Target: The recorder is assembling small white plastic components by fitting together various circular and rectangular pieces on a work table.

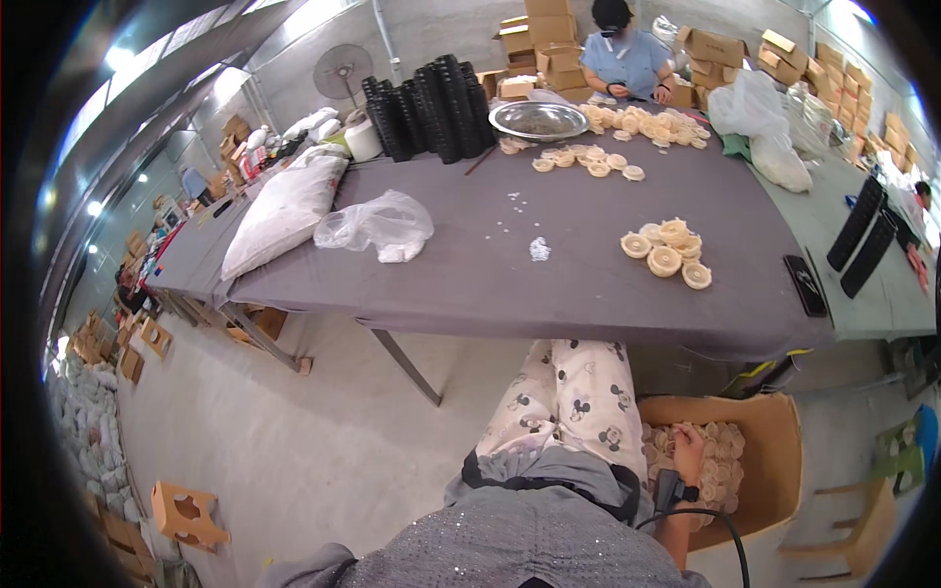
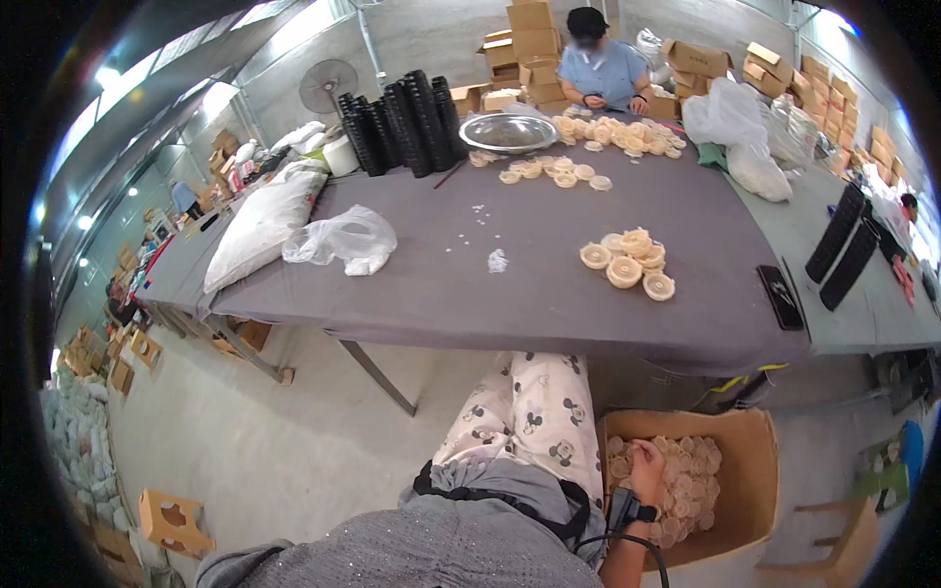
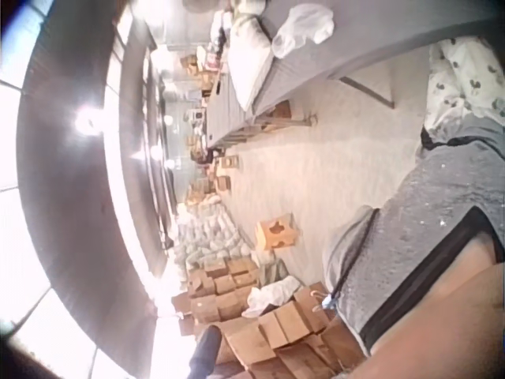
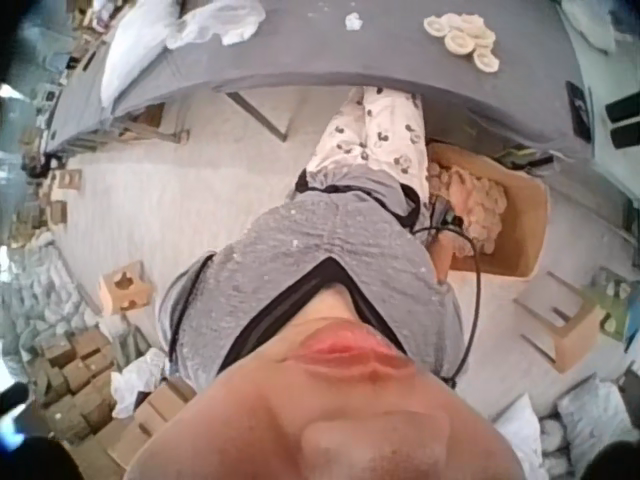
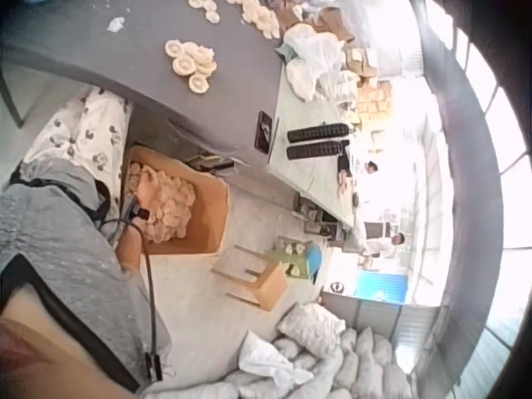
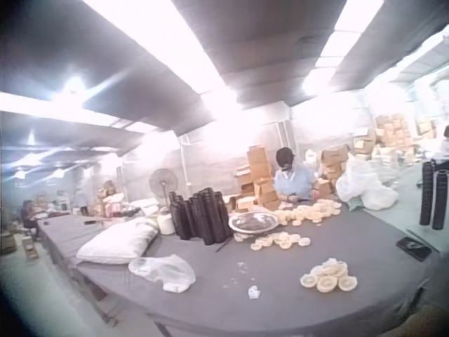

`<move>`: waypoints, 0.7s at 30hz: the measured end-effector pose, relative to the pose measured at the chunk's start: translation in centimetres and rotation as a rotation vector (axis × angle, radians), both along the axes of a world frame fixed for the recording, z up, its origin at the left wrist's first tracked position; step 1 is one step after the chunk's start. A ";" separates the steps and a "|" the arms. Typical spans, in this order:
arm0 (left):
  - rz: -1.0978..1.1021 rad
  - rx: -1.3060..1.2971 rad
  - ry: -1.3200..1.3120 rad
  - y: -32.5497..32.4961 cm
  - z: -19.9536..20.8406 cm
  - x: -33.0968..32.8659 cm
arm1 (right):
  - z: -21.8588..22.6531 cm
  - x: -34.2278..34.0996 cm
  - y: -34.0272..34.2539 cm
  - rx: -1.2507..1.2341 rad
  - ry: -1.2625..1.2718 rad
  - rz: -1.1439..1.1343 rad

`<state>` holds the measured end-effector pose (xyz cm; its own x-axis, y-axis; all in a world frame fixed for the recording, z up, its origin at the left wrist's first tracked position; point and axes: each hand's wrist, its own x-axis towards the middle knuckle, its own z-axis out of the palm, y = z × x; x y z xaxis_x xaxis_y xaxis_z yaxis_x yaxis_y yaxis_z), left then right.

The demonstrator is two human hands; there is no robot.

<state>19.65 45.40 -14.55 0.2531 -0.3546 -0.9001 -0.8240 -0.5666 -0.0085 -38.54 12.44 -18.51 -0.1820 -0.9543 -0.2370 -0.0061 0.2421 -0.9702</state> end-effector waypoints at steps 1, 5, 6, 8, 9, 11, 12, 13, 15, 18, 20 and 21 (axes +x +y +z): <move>-0.012 0.034 -0.014 -0.3 0.3 -0.4 | 0.2 0.2 0.2 -0.008 -0.016 0.022; -0.064 0.151 -0.053 -2.1 1.1 -2.5 | -1.6 -0.2 0.8 -0.053 0.045 0.042; -0.075 0.177 -0.061 -2.5 1.3 -3.3 | -2.9 -0.7 0.7 -0.125 0.085 0.064; -0.090 0.225 -0.072 -3.3 1.3 -4.5 | -3.0 -0.9 1.0 -0.096 0.057 0.056; -0.098 0.246 -0.077 -3.9 1.3 -5.1 | -2.6 -0.7 1.0 -0.068 0.011 0.057; -0.111 0.294 -0.077 -4.6 1.0 -6.6 | -1.1 -0.1 1.0 -0.036 0.036 0.049; -0.118 0.319 -0.076 -4.9 0.9 -7.5 | -0.3 -0.1 0.9 -0.002 0.037 0.046; -0.126 0.345 -0.073 -5.4 0.8 -8.5 | -0.3 -0.5 0.4 -0.001 0.065 0.039; -0.143 0.389 -0.066 -5.5 0.5 -10.3 | -0.3 -1.0 -0.5 -0.124 0.129 -0.035; -0.151 0.457 -0.051 -5.9 -0.3 -13.0 | 4.3 -1.2 -1.9 -0.204 0.130 -0.138; -0.165 0.509 -0.053 -6.9 -0.6 -14.3 | 6.4 -2.5 -3.3 -0.199 0.176 -0.228; -0.173 0.537 -0.058 -7.3 -0.7 -14.9 | 7.1 -3.9 -4.3 -0.275 0.210 -0.253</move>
